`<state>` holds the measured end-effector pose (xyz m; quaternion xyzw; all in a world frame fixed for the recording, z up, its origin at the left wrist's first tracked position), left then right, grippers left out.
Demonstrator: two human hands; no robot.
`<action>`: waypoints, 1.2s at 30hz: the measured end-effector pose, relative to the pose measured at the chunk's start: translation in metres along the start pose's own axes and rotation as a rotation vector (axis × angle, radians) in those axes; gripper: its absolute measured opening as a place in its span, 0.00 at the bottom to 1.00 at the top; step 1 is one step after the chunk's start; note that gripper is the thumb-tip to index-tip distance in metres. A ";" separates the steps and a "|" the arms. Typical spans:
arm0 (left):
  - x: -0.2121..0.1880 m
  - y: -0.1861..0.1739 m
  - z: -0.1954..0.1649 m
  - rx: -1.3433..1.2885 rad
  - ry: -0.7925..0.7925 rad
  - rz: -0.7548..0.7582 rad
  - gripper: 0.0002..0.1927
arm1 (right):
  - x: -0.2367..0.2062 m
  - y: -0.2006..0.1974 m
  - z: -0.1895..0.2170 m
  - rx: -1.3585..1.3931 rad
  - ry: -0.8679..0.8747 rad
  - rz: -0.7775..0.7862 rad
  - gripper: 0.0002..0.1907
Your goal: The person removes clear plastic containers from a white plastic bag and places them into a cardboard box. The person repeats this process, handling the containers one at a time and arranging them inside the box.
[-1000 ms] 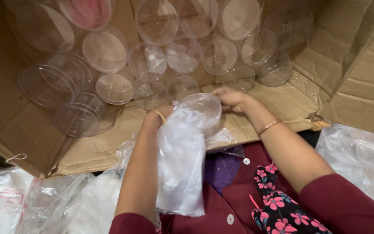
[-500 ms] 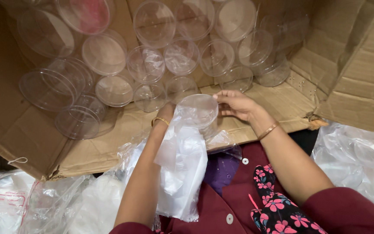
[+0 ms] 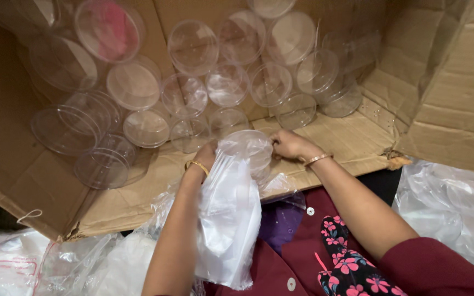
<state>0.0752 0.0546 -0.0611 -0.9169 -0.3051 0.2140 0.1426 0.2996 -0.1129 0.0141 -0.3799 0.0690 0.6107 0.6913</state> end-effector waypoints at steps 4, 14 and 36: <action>0.006 -0.003 0.015 0.287 0.073 0.166 0.19 | 0.001 0.004 0.003 -0.134 -0.051 -0.010 0.08; -0.039 -0.002 -0.126 -0.169 0.470 -0.485 0.09 | -0.004 -0.017 0.050 1.248 -0.326 -0.095 0.11; -0.003 0.007 -0.068 -0.772 0.036 0.125 0.29 | -0.228 -0.152 -0.132 1.456 -0.537 -1.354 0.32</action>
Point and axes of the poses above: each hand's wrist, its own x-axis towards the middle knuckle, its own y-axis out of the palm, z = x × y, the point moved 1 cm from there along x, towards the middle knuckle, and after that the axes turned 4 degrees about -x, right-handed, at the moved point
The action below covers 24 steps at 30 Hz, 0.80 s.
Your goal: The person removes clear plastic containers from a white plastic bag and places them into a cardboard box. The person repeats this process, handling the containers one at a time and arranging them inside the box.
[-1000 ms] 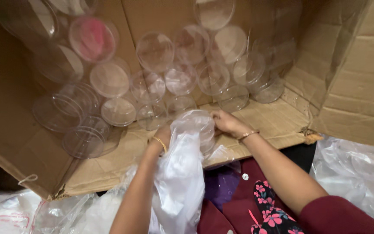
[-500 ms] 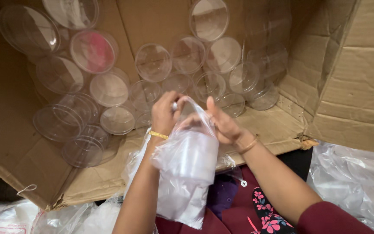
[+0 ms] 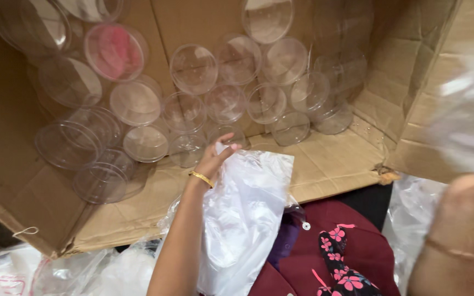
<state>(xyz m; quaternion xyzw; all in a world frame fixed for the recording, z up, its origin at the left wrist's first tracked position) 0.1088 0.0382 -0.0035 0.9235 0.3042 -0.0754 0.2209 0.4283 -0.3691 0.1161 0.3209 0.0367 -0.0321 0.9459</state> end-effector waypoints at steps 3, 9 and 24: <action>0.012 -0.010 0.018 0.143 0.025 -0.009 0.24 | 0.060 -0.017 0.009 -0.136 -0.020 -0.105 0.32; 0.020 -0.009 0.023 0.194 0.011 -0.078 0.18 | 0.147 0.026 -0.007 -0.552 0.095 -0.120 0.33; 0.010 0.041 0.002 1.050 0.586 -0.368 0.11 | -0.125 0.155 -0.145 -0.847 -0.308 1.073 0.39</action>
Point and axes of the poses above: each hand's wrist, its own x-axis towards the middle knuckle, its own y-axis out of the palm, z = x × y, the point moved 1 cm from there along x, towards the middle knuckle, and after that the axes turned 4 degrees about -x, right-handed, at the moved point
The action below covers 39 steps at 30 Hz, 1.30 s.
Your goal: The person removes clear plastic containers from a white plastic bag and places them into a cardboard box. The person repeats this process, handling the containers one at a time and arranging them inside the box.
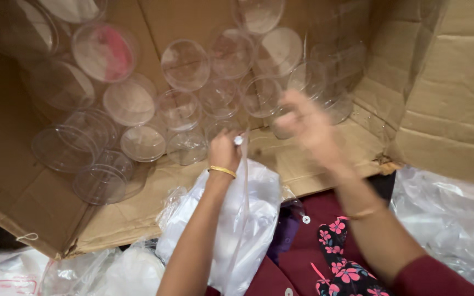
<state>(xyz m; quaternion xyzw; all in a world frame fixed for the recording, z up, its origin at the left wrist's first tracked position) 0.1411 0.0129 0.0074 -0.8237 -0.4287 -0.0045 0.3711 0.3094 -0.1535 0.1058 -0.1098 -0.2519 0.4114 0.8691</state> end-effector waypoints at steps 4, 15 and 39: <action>0.003 0.000 0.001 0.030 -0.032 0.072 0.13 | 0.004 0.073 -0.006 -0.047 0.285 0.384 0.43; -0.006 -0.034 -0.019 -0.253 -0.398 0.070 0.11 | 0.014 0.055 -0.031 0.377 0.907 0.242 0.17; -0.015 -0.011 -0.001 -0.777 -0.283 0.170 0.10 | -0.035 0.057 -0.088 0.337 0.661 0.369 0.10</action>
Point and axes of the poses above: each hand's wrist, its own x-axis towards the middle knuckle, its own y-axis out of the palm, z = x × y, the point moved 1 cm from there along x, towards the middle knuckle, and after that the axes turned 4 degrees about -x, right-handed, at the moved point
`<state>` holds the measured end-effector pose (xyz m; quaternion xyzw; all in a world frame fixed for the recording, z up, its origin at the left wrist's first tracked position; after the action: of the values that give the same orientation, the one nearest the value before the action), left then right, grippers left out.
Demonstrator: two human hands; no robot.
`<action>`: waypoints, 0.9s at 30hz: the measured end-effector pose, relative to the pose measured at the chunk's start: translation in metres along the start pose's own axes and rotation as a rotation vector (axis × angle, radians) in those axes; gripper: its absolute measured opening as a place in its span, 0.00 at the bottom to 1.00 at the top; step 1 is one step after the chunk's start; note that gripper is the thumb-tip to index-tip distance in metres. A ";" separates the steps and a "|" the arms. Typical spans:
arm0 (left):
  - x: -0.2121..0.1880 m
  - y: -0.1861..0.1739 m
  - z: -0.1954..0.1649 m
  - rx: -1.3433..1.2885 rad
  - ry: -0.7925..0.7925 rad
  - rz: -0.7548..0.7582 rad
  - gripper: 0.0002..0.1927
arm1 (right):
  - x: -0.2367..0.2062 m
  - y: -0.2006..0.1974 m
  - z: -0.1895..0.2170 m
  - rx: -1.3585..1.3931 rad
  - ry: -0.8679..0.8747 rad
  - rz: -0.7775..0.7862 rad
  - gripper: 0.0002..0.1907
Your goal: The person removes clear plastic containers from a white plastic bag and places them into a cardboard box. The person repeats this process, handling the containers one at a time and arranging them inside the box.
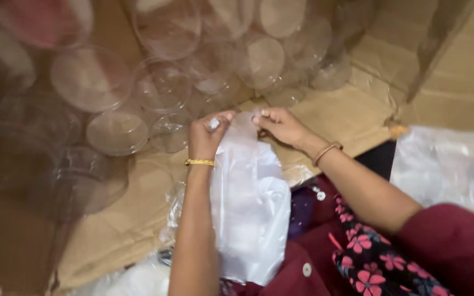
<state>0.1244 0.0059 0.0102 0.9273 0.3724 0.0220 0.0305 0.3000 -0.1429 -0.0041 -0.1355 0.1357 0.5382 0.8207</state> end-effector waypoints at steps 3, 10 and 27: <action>-0.006 0.016 -0.009 -0.038 -0.086 0.024 0.10 | -0.022 -0.015 0.009 0.206 -0.009 -0.092 0.12; -0.020 0.026 -0.007 -0.078 -0.065 0.111 0.18 | -0.038 -0.007 0.019 0.873 -0.167 0.178 0.09; -0.028 -0.054 0.010 -0.468 -0.196 -0.128 0.20 | -0.014 -0.022 0.034 0.622 -0.118 0.125 0.25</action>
<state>0.0676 0.0247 -0.0046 0.8673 0.4103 0.0157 0.2815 0.3177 -0.1511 0.0342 0.1620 0.2543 0.5272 0.7944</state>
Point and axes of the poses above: each hand's wrist, its own x-axis towards the middle knuckle, its own y-axis out of the palm, z = x × y, the point moved 1 cm from there along x, towards the middle knuckle, and after that the axes turned 4 degrees about -x, right-handed, at the moved point
